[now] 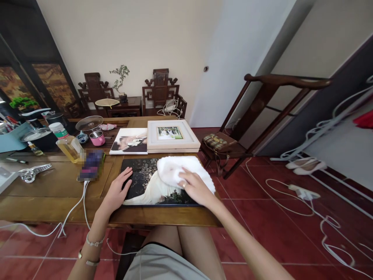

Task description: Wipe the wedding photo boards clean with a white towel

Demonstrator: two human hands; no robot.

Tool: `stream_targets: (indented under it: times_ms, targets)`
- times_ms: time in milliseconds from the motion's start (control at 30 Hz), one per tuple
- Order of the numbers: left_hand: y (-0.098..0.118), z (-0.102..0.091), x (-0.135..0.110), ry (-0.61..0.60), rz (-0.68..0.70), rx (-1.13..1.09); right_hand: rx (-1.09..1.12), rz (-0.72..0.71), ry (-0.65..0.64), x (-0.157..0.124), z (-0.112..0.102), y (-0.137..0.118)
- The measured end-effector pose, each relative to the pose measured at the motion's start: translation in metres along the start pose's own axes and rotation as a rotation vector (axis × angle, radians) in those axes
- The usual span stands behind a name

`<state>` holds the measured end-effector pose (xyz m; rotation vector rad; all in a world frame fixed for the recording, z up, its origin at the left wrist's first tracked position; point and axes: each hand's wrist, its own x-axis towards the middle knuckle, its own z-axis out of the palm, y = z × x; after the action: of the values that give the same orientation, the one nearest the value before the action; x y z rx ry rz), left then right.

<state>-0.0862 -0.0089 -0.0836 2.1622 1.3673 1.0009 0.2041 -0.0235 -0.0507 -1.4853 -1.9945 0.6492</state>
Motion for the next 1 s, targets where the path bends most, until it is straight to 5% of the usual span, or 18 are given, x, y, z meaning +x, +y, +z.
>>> stream_targets:
  times_ms: [167,267,567,667,867,1000]
  targets:
    - [0.009,-0.008,0.005,0.144,0.011,-0.226,-0.032,-0.008,-0.083,-0.070,0.003,-0.008]
    - [0.014,-0.015,0.008,0.238,-0.056,-0.488,-0.059,0.000,-0.060,-0.075,0.004,-0.006]
    - [0.025,-0.027,0.006,0.283,-0.270,-0.860,-0.288,-0.212,0.026,0.049,0.054,-0.061]
    - [0.026,-0.030,0.006,0.325,-0.283,-0.968,-0.275,-0.344,-0.047,0.060,0.074,-0.084]
    - [0.037,-0.042,0.002,0.419,-0.276,-1.082,-0.199,-0.559,-0.089,-0.012,0.083,-0.106]
    - [0.063,-0.059,-0.002,0.417,-0.210,-1.068,-0.273,-0.648,0.083,-0.048,0.076,-0.108]
